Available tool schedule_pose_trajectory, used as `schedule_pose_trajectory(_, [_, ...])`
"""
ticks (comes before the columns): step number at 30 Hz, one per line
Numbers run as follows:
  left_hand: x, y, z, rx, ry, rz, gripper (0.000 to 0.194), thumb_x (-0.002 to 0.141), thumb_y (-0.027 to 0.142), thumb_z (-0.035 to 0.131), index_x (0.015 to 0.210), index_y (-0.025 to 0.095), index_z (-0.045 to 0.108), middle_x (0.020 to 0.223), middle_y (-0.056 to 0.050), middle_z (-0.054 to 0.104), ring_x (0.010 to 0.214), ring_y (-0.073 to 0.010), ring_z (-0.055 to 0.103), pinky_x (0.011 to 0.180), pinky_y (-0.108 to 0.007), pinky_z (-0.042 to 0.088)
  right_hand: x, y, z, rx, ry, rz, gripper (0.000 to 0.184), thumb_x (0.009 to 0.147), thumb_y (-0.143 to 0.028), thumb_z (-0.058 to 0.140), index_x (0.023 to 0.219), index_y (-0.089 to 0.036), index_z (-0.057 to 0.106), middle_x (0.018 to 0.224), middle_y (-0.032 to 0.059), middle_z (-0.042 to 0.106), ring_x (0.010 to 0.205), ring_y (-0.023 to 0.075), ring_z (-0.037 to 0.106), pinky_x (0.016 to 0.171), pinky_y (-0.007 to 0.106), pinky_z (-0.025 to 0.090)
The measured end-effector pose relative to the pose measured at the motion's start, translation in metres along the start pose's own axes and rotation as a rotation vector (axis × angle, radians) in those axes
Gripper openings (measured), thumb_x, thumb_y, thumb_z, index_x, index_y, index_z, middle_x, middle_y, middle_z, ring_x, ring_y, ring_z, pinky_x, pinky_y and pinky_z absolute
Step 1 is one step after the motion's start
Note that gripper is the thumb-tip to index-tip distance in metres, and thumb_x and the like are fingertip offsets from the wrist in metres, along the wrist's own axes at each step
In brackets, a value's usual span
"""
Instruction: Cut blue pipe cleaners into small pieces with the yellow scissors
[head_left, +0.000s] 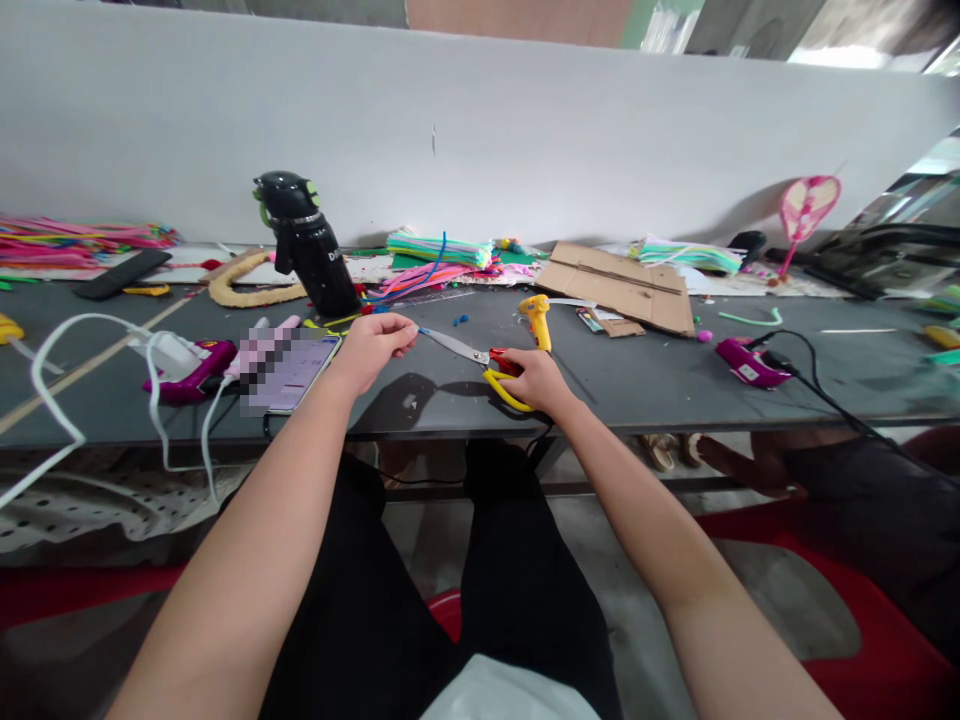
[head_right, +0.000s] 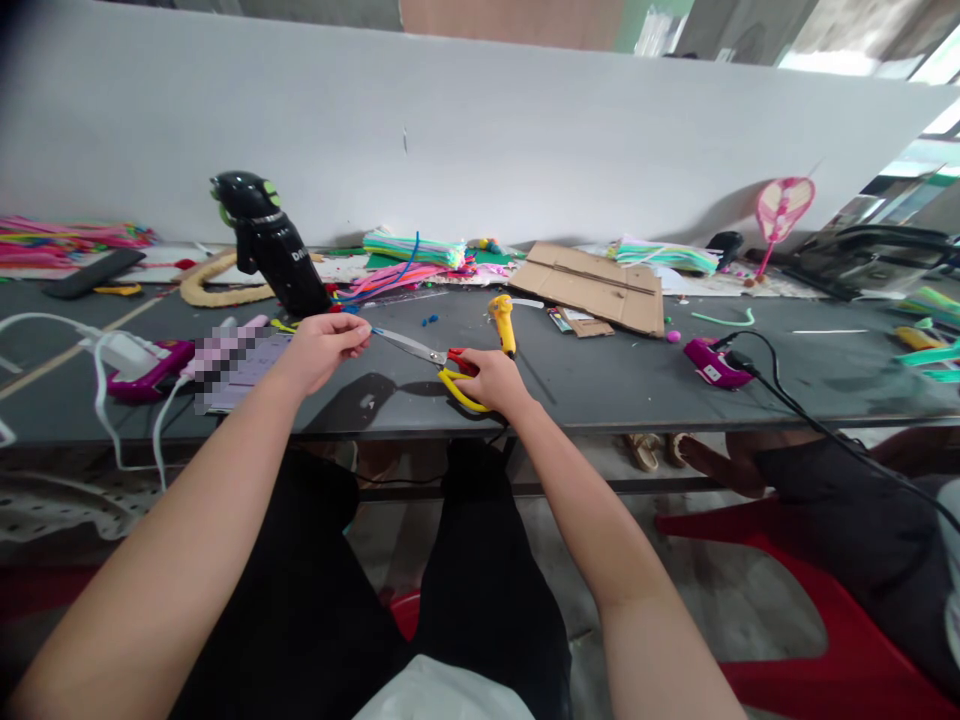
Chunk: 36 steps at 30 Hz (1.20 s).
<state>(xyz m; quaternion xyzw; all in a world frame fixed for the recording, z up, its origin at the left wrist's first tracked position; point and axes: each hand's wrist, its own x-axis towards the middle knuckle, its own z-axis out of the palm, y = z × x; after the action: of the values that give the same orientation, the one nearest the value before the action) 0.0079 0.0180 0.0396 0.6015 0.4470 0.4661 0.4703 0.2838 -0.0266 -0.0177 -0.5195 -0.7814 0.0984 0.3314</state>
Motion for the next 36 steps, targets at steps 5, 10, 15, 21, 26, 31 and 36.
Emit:
schedule_pose_trajectory(5, [-0.0006, -0.0004, 0.0004, -0.010, 0.007, 0.002, 0.020, 0.064, 0.030, 0.078, 0.071, 0.014, 0.070, 0.064, -0.002, 0.060, 0.058, -0.0100, 0.051, 0.057, -0.024, 0.037, 0.0003, -0.0008, -0.0006, -0.014, 0.003, 0.006, 0.019, 0.072, -0.034, 0.061, 0.063, -0.018, 0.053, 0.061, -0.0013, 0.051, 0.059, 0.0109, 0.035, 0.059, 0.026, 0.027])
schedule_pose_trajectory(10, [-0.0001, -0.0008, 0.0008, -0.015, 0.014, 0.002, 0.019, 0.064, 0.030, 0.077, 0.070, 0.014, 0.070, 0.064, -0.002, 0.060, 0.058, -0.0094, 0.050, 0.056, -0.024, 0.037, 0.0005, -0.0008, -0.0010, -0.012, 0.014, 0.024, 0.020, 0.071, -0.035, 0.061, 0.063, -0.019, 0.051, 0.061, -0.0017, 0.048, 0.059, 0.0109, 0.034, 0.059, 0.026, 0.026])
schedule_pose_trajectory(15, [-0.0007, 0.0012, 0.0011, -0.050, 0.023, -0.018, 0.016, 0.064, 0.027, 0.077, 0.069, 0.014, 0.070, 0.064, -0.002, 0.059, 0.058, -0.0096, 0.051, 0.055, -0.024, 0.036, -0.0002, -0.0011, -0.0014, -0.016, 0.068, 0.065, 0.026, 0.076, -0.044, 0.061, 0.071, -0.019, 0.055, 0.063, -0.0013, 0.050, 0.058, 0.0111, 0.036, 0.058, 0.026, 0.027])
schedule_pose_trajectory(21, [0.0010, -0.0011, 0.0003, -0.070, 0.023, -0.015, 0.015, 0.066, 0.028, 0.075, 0.067, 0.014, 0.068, 0.062, -0.002, 0.057, 0.056, -0.0098, 0.049, 0.054, -0.025, 0.035, -0.0008, -0.0053, -0.0035, -0.036, 0.024, 0.021, 0.029, 0.076, -0.046, 0.061, 0.071, -0.019, 0.053, 0.064, -0.0006, 0.052, 0.059, 0.0110, 0.038, 0.058, 0.026, 0.027])
schedule_pose_trajectory(26, [0.0008, -0.0018, 0.0023, -0.027, 0.023, 0.003, 0.016, 0.068, 0.030, 0.071, 0.065, 0.015, 0.066, 0.060, -0.002, 0.055, 0.054, -0.0106, 0.048, 0.052, -0.025, 0.035, -0.0010, -0.0052, -0.0034, -0.038, 0.025, 0.017, 0.028, 0.077, -0.045, 0.061, 0.071, -0.019, 0.055, 0.065, -0.0001, 0.054, 0.060, 0.0114, 0.039, 0.059, 0.026, 0.028])
schedule_pose_trajectory(31, [-0.0020, 0.0008, 0.0059, 0.029, 0.056, 0.010, 0.016, 0.070, 0.028, 0.065, 0.060, 0.016, 0.061, 0.057, -0.001, 0.052, 0.052, -0.0106, 0.046, 0.051, -0.025, 0.035, -0.0018, -0.0041, -0.0026, -0.059, 0.034, 0.014, 0.026, 0.077, -0.044, 0.061, 0.072, -0.019, 0.056, 0.065, 0.0001, 0.055, 0.060, 0.0118, 0.039, 0.059, 0.026, 0.028])
schedule_pose_trajectory(36, [-0.0015, -0.0012, 0.0072, 0.138, 0.085, 0.038, 0.023, 0.073, 0.027, 0.056, 0.052, 0.018, 0.054, 0.050, 0.001, 0.046, 0.049, -0.0100, 0.043, 0.048, -0.024, 0.032, -0.0021, -0.0054, -0.0029, -0.074, 0.030, 0.014, 0.026, 0.076, -0.044, 0.062, 0.073, -0.019, 0.058, 0.065, 0.0002, 0.055, 0.060, 0.0118, 0.040, 0.059, 0.026, 0.028])
